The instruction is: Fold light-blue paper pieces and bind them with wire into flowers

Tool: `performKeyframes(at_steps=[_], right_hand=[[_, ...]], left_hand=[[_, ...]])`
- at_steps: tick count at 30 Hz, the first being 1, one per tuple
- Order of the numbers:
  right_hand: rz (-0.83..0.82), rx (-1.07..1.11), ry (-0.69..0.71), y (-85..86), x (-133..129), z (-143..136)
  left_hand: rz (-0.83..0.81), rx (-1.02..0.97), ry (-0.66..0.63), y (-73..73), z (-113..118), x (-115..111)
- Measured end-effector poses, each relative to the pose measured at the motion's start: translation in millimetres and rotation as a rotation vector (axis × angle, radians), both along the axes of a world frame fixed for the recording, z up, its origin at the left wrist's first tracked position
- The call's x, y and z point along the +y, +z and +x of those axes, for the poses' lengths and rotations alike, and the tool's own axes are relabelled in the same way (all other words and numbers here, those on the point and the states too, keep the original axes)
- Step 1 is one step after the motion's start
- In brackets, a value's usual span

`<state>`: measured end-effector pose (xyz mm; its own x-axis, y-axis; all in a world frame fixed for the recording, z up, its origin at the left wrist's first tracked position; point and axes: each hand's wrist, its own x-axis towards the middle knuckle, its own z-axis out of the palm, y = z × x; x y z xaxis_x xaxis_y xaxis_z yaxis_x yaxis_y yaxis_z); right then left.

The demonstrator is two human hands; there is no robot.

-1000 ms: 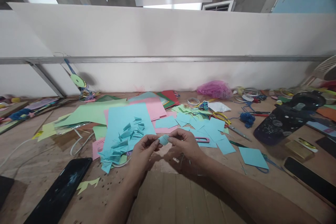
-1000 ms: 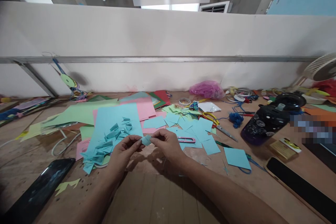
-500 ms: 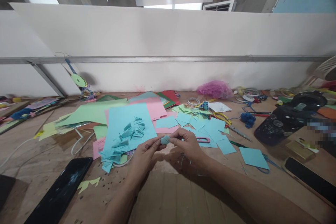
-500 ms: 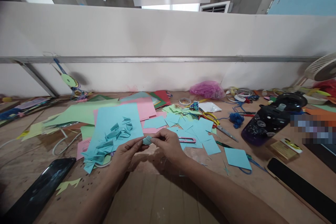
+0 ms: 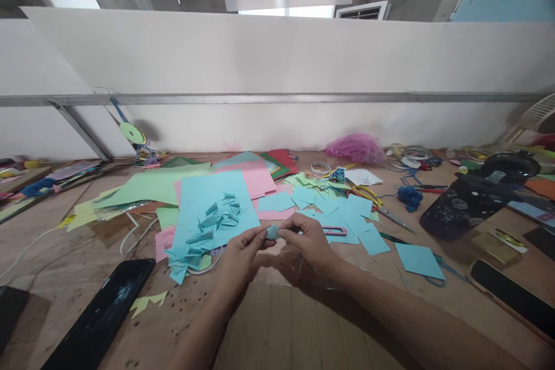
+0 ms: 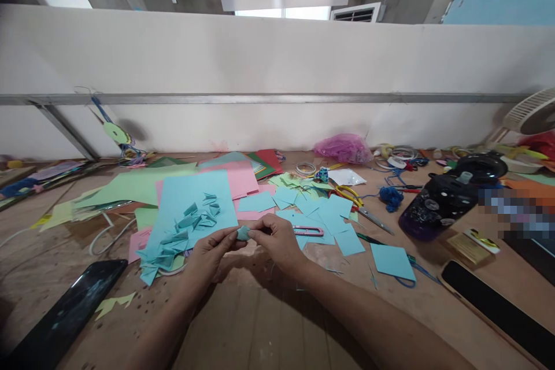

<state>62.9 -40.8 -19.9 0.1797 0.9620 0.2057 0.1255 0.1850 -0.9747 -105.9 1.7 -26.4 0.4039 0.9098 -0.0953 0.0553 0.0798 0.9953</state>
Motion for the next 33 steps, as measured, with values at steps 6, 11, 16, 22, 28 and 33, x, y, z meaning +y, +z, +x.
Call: performKeyframes(at_steps=[6,11,16,22,28,33], right_hand=[[-0.096,0.079,0.061,-3.8,2,2],[-0.102,0.036,0.055,-9.7,5,5],[-0.154,0.071,0.060,-10.0,3,3],[-0.139,0.086,0.049,-13.1,-1,-1],[-0.100,0.084,0.029,-8.3,-4,-6],[-0.097,0.059,0.065,-4.0,0,0]], left_hand=[[-0.015,-0.046,0.054,-4.6,1,3],[-0.024,-0.046,0.031,-9.7,1,6],[-0.070,-0.050,0.029,-9.6,1,4],[-0.036,0.005,0.026,-8.1,1,2],[0.020,0.021,0.008,-7.9,1,3],[0.088,0.004,0.001,-5.4,0,5]])
